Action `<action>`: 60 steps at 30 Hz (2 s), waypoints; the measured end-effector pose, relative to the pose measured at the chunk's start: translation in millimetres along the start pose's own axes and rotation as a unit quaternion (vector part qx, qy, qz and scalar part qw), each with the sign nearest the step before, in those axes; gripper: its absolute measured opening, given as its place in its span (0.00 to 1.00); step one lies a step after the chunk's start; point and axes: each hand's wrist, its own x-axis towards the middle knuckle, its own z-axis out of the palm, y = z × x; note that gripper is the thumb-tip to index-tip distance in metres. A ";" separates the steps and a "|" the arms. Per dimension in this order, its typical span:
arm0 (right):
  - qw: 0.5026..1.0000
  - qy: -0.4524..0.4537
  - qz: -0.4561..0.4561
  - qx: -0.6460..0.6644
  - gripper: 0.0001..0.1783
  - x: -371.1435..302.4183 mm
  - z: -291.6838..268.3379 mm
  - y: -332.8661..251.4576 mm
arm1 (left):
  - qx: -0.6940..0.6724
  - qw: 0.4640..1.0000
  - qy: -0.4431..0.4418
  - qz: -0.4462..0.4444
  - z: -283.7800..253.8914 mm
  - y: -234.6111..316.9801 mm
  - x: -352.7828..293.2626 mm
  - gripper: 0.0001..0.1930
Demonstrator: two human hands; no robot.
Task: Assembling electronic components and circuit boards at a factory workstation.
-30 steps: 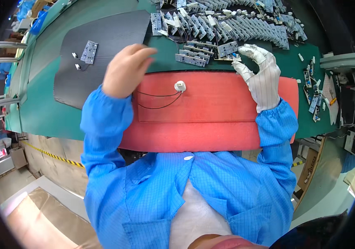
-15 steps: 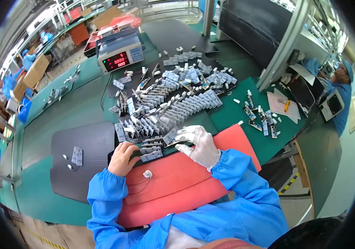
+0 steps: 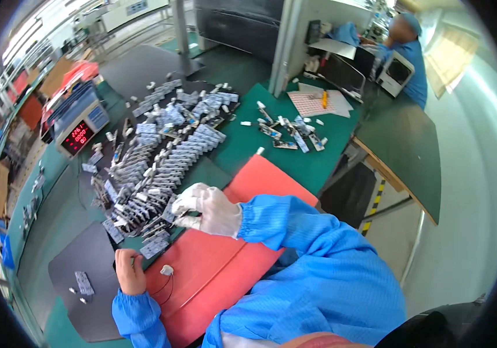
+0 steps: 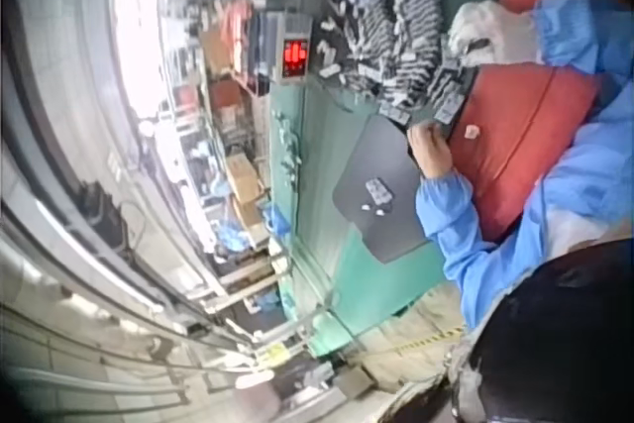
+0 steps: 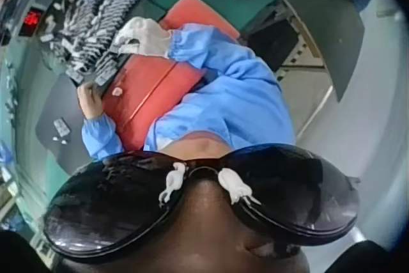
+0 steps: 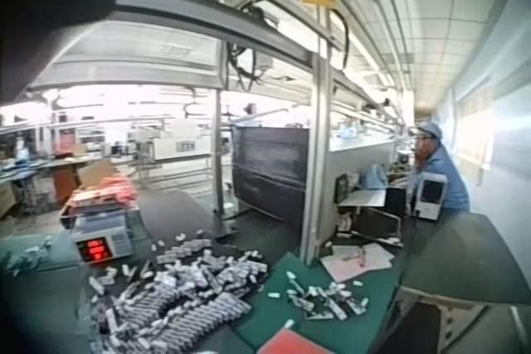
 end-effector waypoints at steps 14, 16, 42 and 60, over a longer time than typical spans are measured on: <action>0.868 -0.336 0.123 0.345 0.22 -8.8 34.8 -26.5 | -0.165 0.984 0.033 -0.057 0.3 53.2 -24.8 0.04; 0.814 -0.333 0.205 0.428 0.22 -15.1 38.4 -28.3 | -0.084 0.993 0.045 -0.068 2.5 52.3 -31.8 0.03; 0.750 -0.399 0.240 0.469 0.16 -9.0 27.6 -17.4 | 0.097 0.929 0.021 0.358 -5.5 -31.6 -30.6 0.08; 0.754 -0.355 0.269 0.483 0.22 -0.2 6.3 -29.6 | -0.161 0.978 0.064 -0.117 14.8 42.4 -36.7 0.06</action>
